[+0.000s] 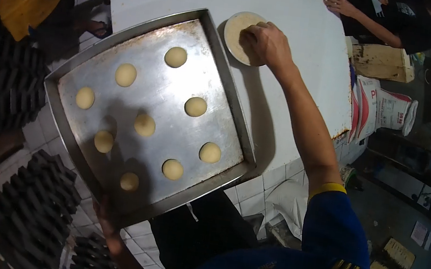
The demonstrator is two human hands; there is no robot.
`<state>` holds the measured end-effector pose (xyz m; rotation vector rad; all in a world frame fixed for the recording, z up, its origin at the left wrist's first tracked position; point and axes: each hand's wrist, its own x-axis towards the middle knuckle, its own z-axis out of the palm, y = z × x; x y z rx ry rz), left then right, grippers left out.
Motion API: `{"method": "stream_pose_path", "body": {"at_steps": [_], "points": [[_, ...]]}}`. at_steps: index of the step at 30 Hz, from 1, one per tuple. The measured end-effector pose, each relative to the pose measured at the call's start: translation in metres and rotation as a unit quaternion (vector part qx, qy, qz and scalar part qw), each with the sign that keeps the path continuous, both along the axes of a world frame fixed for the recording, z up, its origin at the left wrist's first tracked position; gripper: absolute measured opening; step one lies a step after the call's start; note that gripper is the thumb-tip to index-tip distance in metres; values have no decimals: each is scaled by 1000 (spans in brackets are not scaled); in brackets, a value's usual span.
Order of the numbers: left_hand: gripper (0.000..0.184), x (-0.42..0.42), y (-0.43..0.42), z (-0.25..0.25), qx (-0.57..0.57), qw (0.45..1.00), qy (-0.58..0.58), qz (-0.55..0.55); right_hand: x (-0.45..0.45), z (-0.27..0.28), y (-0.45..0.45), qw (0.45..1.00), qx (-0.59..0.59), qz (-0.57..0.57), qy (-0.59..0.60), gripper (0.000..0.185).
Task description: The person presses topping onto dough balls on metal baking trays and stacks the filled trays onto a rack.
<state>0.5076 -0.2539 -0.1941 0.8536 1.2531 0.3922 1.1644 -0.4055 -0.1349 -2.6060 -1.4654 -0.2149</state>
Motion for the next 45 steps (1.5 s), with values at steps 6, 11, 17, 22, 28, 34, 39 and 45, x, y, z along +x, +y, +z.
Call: {"method": "stream_pose_path", "body": {"at_steps": [6,11,17,22,28,34,39,45], "points": [[65,28,5,21,59,997,3,-49,1,17,4,964,21,-142,222,32],[53,-32,-2,-39,126,988,12,-88,0,24,-18,801,217,-195,523,35],[57,-46,-3,-54,155,976,70,-136,-149,36,25,796,114,-54,592,23],[59,16,7,-5,29,999,-13,-35,-245,7,78,921,72,211,320,17],[68,36,5,24,-4,995,96,9,-265,-11,86,952,-16,260,162,29],[88,42,11,33,31,994,98,-45,-270,-13,69,946,-44,297,124,38],[92,47,11,37,44,991,116,-46,-275,3,57,945,-91,277,148,53],[84,36,11,24,28,990,124,-58,-277,-3,56,932,-46,319,166,57]]}}
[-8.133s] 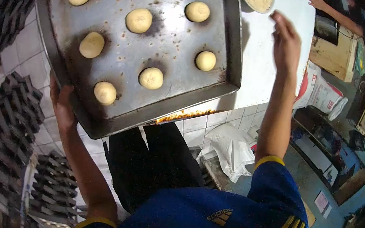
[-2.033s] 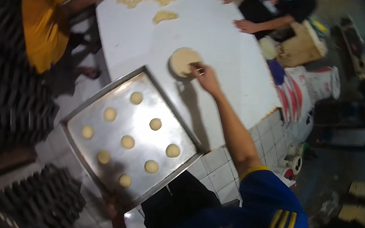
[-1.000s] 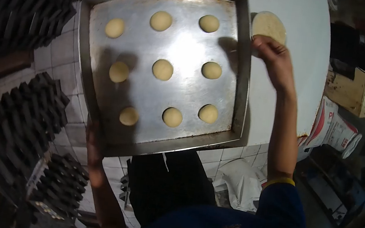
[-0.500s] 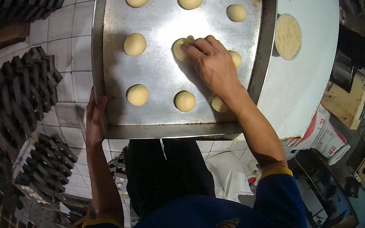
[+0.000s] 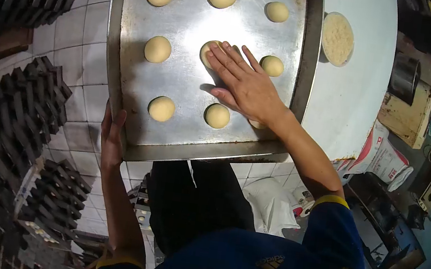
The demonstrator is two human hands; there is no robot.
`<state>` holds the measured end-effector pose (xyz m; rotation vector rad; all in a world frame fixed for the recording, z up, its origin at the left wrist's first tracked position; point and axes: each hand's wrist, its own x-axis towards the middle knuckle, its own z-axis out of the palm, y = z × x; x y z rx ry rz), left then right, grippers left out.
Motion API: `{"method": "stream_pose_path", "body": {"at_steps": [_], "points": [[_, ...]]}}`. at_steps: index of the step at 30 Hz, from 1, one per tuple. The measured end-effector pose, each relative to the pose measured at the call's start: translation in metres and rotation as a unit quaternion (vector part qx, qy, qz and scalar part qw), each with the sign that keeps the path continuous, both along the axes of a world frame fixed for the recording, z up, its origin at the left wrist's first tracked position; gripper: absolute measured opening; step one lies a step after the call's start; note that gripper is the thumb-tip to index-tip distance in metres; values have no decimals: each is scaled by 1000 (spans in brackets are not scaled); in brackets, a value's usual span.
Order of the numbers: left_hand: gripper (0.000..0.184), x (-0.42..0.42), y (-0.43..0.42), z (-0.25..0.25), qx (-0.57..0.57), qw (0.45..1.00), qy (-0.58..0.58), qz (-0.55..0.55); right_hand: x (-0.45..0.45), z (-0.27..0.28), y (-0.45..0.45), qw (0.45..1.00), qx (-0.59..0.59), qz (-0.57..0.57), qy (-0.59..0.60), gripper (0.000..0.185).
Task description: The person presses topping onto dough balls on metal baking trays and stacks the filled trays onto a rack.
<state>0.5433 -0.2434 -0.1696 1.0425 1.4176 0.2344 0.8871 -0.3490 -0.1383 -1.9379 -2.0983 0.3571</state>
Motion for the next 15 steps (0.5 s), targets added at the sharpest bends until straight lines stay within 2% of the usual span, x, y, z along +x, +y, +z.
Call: {"method": "stream_pose_path", "body": {"at_steps": [1,3,5,6,7,8,9,11,13,15], "points": [[85,-1,-1,-4,4,1000,-13,13,11,9,2,1000,2,-2,-2,57],[86,-7,-4,-15,8,999,-28,20,59,27,-6,984,44,-154,79,51],[81,-19,-5,-26,15,1000,-8,26,134,12,-23,949,184,-255,-17,45],[81,-18,-5,-27,16,1000,-10,23,162,24,-27,928,188,-298,-119,38],[80,-17,-5,-28,7,998,-57,36,185,30,-31,911,143,-330,-204,29],[79,-15,-5,-28,-3,993,-105,47,208,26,-37,893,92,-375,-231,24],[79,-17,-6,-30,-3,993,-110,43,216,24,-37,890,93,-378,-236,24],[73,-27,-7,-41,-32,993,-87,79,228,26,-37,872,-48,-462,-153,35],[70,-34,-5,-54,-48,987,-139,71,242,16,-45,890,-33,-434,-137,39],[69,-36,-3,-54,-5,995,-93,37,237,12,-43,887,-25,-422,-187,29]]}}
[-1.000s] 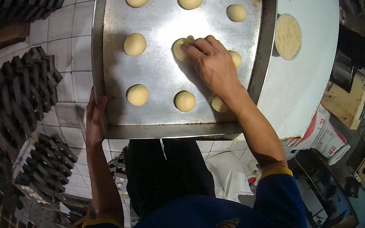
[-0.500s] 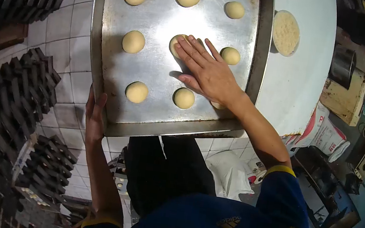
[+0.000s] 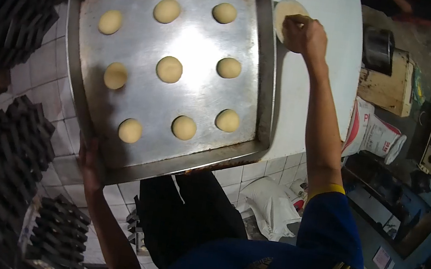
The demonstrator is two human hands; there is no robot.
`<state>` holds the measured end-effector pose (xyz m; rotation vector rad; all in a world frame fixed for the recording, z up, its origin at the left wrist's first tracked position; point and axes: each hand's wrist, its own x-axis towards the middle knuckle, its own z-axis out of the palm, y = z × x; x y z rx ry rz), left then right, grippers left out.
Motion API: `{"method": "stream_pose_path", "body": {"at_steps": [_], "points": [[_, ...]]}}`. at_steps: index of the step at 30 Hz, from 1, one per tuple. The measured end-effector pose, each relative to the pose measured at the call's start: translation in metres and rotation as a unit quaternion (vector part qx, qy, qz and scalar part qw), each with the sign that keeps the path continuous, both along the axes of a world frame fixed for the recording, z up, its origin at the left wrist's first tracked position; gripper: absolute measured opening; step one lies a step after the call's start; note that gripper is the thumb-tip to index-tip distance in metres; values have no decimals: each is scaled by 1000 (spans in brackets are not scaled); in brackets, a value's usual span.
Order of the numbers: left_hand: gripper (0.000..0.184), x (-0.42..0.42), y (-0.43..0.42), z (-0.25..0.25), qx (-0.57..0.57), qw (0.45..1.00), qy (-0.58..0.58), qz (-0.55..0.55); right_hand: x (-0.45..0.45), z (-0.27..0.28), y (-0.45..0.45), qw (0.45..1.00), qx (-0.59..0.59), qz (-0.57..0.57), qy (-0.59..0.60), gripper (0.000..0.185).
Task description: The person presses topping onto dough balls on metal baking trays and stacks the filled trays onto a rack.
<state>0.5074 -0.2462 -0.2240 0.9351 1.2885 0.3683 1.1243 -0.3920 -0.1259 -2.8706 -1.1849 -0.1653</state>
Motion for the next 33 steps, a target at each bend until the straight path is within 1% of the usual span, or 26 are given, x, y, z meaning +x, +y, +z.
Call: {"method": "stream_pose_path", "body": {"at_steps": [1,3,4,5,6,7,8,9,10,11,13,15,17,18,19,20,21,24,25,27,28,30,32,33], "points": [[68,15,1,19,-8,999,-38,0,1,0,0,1000,1,-3,14,30],[68,13,2,11,16,999,-46,-11,0,5,2,1000,5,-9,25,31],[68,10,2,6,39,998,-49,-17,-2,10,4,998,13,-53,43,32],[68,5,0,2,39,998,-50,-19,-5,14,6,993,19,-95,62,32],[68,6,0,3,10,998,-57,3,-9,17,9,993,20,-97,60,32],[69,6,0,4,-21,998,-61,24,-14,18,10,994,19,-89,63,33],[69,6,0,5,-22,998,-62,21,-17,19,10,994,18,-81,64,34],[69,18,0,18,-11,997,-73,9,-15,15,10,994,18,-83,61,34],[69,25,-1,25,-1,997,-83,-1,-12,8,9,997,17,-59,49,34],[69,24,-1,24,-1,996,-84,-1,-10,4,8,999,17,-32,37,34],[68,18,2,21,7,998,-67,-19,-7,7,10,999,11,-24,32,34],[67,18,0,22,3,998,-69,-12,-10,14,9,999,2,-19,29,34],[66,16,1,20,2,997,-74,-2,-15,25,11,993,30,-83,82,33],[66,10,1,15,-14,998,-55,6,-7,21,6,993,31,-82,82,33],[67,5,0,10,-29,999,-35,15,7,13,-3,975,108,-81,178,33],[67,3,-1,6,-27,999,-32,18,21,3,-13,941,183,-78,273,33],[67,1,-1,2,-18,999,-42,17,33,-6,-19,931,202,-66,297,35],[68,1,-3,3,-7,998,-39,41,13,15,-7,904,246,-69,342,36],[68,5,-2,12,19,1000,-1,-5,-2,24,2,902,246,-63,350,36],[71,22,1,34,-3,1000,5,-21,-36,39,23,859,260,-44,440,37],[71,22,3,37,-4,1000,6,-20,-48,33,35,867,243,-10,435,38],[74,25,4,39,-32,999,-12,-15,-77,22,61,856,231,69,458,38],[75,24,1,34,-16,1000,-8,-9,-105,13,94,797,227,79,554,36],[76,21,0,33,-1,1000,-3,-4,-116,7,109,814,219,109,527,35]]}}
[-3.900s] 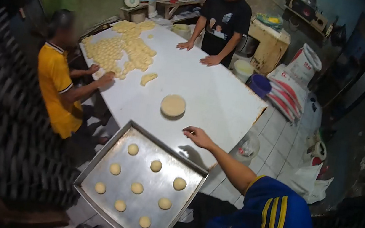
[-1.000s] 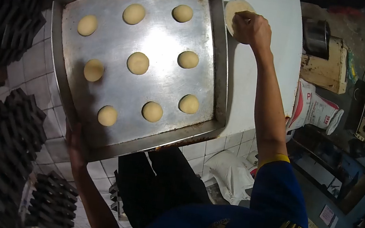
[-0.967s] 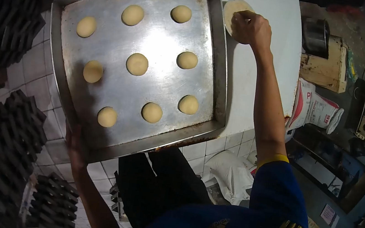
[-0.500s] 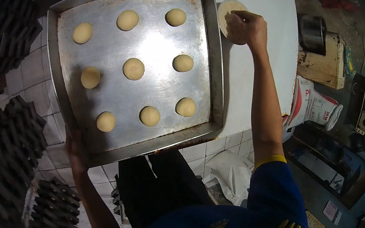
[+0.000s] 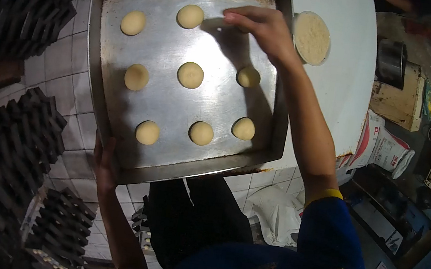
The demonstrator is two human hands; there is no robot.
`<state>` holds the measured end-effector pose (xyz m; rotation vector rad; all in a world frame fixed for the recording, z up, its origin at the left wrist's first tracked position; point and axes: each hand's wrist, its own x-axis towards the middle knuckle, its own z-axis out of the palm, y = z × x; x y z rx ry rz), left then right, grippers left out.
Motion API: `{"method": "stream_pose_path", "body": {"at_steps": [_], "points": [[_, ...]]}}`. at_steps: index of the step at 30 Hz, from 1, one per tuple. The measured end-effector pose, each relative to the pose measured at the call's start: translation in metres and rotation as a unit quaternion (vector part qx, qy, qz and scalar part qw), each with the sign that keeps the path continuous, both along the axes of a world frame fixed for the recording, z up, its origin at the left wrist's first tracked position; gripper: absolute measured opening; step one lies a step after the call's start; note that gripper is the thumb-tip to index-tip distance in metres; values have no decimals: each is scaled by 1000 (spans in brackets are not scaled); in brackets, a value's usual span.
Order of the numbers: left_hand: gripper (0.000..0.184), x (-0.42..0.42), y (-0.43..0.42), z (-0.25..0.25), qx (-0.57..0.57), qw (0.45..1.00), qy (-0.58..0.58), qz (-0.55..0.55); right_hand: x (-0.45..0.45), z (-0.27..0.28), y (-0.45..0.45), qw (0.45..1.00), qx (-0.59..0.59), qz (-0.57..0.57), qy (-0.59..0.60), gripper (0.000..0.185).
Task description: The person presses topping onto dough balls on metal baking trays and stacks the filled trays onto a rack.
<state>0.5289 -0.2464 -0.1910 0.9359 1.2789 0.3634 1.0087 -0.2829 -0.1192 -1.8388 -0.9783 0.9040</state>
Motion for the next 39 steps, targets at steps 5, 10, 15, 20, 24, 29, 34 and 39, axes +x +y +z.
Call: {"method": "stream_pose_path", "body": {"at_steps": [5,10,15,20,24,29,34,39], "points": [[79,9,-1,7,3,1000,21,-2,-36,-23,51,950,16,46,-307,28],[78,4,-5,4,-23,996,60,59,-39,-43,56,800,46,166,-575,24],[80,17,1,20,2,999,37,-17,-77,-39,30,806,22,138,-575,46],[84,18,2,20,5,1000,21,-18,-81,-37,20,865,-29,143,-481,63],[81,17,0,20,5,999,40,-5,-77,-55,28,840,23,131,-525,70],[82,14,-1,15,-1,1000,22,3,-39,-38,19,962,84,91,-242,62],[86,16,0,18,9,998,62,-21,78,10,-60,847,-46,-153,-507,35],[83,13,2,15,3,1000,7,-25,119,-6,-106,796,-232,-172,-532,33]]}}
